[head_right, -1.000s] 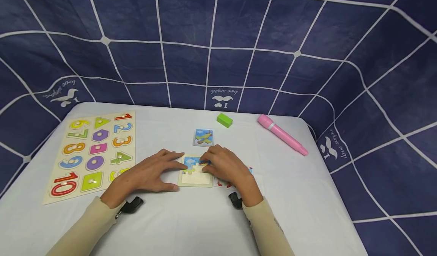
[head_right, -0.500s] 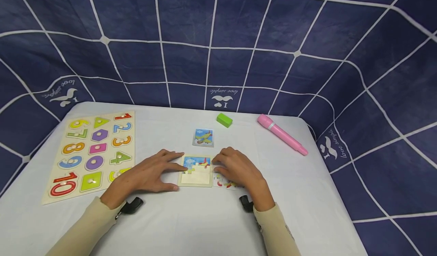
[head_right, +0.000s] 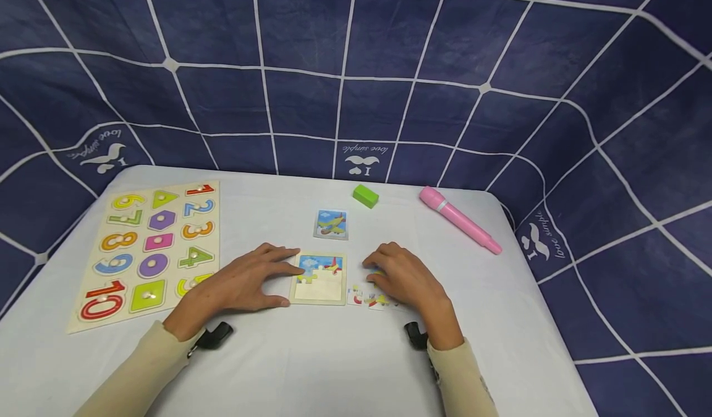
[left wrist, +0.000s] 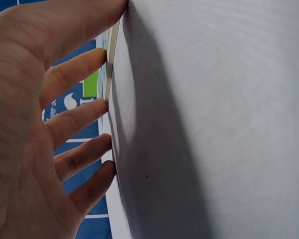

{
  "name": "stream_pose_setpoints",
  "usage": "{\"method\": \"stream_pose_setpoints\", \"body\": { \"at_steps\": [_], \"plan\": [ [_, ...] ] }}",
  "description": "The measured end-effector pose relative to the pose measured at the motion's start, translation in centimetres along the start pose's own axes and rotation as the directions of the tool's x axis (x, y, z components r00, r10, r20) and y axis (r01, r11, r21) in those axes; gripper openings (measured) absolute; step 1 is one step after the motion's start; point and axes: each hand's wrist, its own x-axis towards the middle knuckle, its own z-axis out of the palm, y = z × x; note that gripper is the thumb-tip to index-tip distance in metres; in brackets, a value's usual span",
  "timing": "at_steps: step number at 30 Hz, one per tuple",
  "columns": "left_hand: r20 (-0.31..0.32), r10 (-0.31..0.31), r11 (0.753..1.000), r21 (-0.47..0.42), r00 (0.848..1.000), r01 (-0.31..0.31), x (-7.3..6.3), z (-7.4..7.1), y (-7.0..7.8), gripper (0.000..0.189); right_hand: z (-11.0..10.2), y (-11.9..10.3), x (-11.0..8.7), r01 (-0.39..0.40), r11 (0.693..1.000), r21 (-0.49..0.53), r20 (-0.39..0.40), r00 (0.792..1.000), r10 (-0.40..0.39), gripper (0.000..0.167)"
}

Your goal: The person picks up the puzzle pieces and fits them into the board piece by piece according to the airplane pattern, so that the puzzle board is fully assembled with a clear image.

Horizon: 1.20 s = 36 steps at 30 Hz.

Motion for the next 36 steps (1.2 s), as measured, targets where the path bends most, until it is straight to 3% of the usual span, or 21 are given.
{"method": "stream_pose_setpoints", "body": {
  "at_steps": [20, 36],
  "plan": [
    [-0.037, 0.011, 1.000, 0.011, 0.999, -0.010, -0.05, 0.15, -0.13, 0.061, 0.29, 0.58, -0.87, -0.070, 0.997, 0.031, 0.064, 0.996, 0.068, 0.045],
    [-0.035, 0.001, 1.000, -0.008, 0.999, -0.001, 0.20, 0.20, -0.07, 0.060, 0.21, 0.65, -0.73, -0.100, 0.994, 0.040, 0.086, 0.992, 0.096, 0.044]
  ]
}}
